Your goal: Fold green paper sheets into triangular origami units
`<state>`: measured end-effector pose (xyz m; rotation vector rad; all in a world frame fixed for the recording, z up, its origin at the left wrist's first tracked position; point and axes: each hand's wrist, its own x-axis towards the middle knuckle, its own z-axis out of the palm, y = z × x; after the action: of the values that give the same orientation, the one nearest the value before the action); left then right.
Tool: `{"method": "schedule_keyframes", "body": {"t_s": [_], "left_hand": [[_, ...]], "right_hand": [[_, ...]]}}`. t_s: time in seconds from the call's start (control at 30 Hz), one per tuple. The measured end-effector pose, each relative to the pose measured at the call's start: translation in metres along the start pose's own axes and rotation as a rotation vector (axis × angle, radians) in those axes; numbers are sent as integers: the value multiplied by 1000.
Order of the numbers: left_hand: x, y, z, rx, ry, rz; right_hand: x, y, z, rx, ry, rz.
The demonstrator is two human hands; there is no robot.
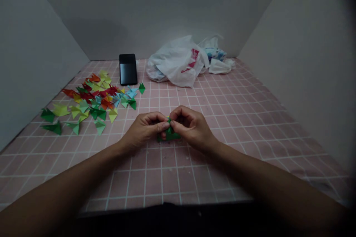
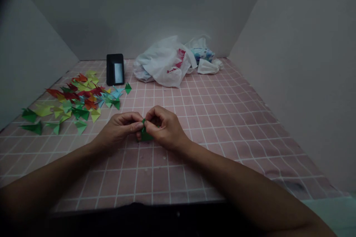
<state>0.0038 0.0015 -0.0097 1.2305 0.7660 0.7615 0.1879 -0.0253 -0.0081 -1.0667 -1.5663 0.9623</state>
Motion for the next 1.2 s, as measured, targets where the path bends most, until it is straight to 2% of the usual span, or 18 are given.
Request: {"method": "schedule_keyframes", "body": {"t_s": [0.27, 0.53, 0.6, 0.77, 0.87, 0.93, 1.03, 1.1, 1.2], "left_hand": [[-1, 1, 0, 24, 1, -35], [1, -3, -3, -24, -8, -55], [1, -2, -2, 17, -5, -44], [-1, 1, 3, 242, 9, -7], [-2, 0, 4, 253, -1, -27], [-2, 0, 3, 225, -25, -40], [-2, 1, 3, 158, -36, -45], [-1, 2, 4, 105, 14, -36], [0, 2, 6, 22, 138, 3]], "right_hand": [[0, -3, 1, 188, -43, 122], [-1, 2, 0, 289, -101, 97], [-1, 3, 0, 258, -113, 91], [1, 2, -1, 12, -137, 12], [2, 2, -2, -67, -149, -42], [2, 3, -2, -30, -145, -5], [2, 6, 0, 150, -140, 142], [1, 9, 0, 243, -137, 199], [0, 9, 2, 247, -174, 213]]}}
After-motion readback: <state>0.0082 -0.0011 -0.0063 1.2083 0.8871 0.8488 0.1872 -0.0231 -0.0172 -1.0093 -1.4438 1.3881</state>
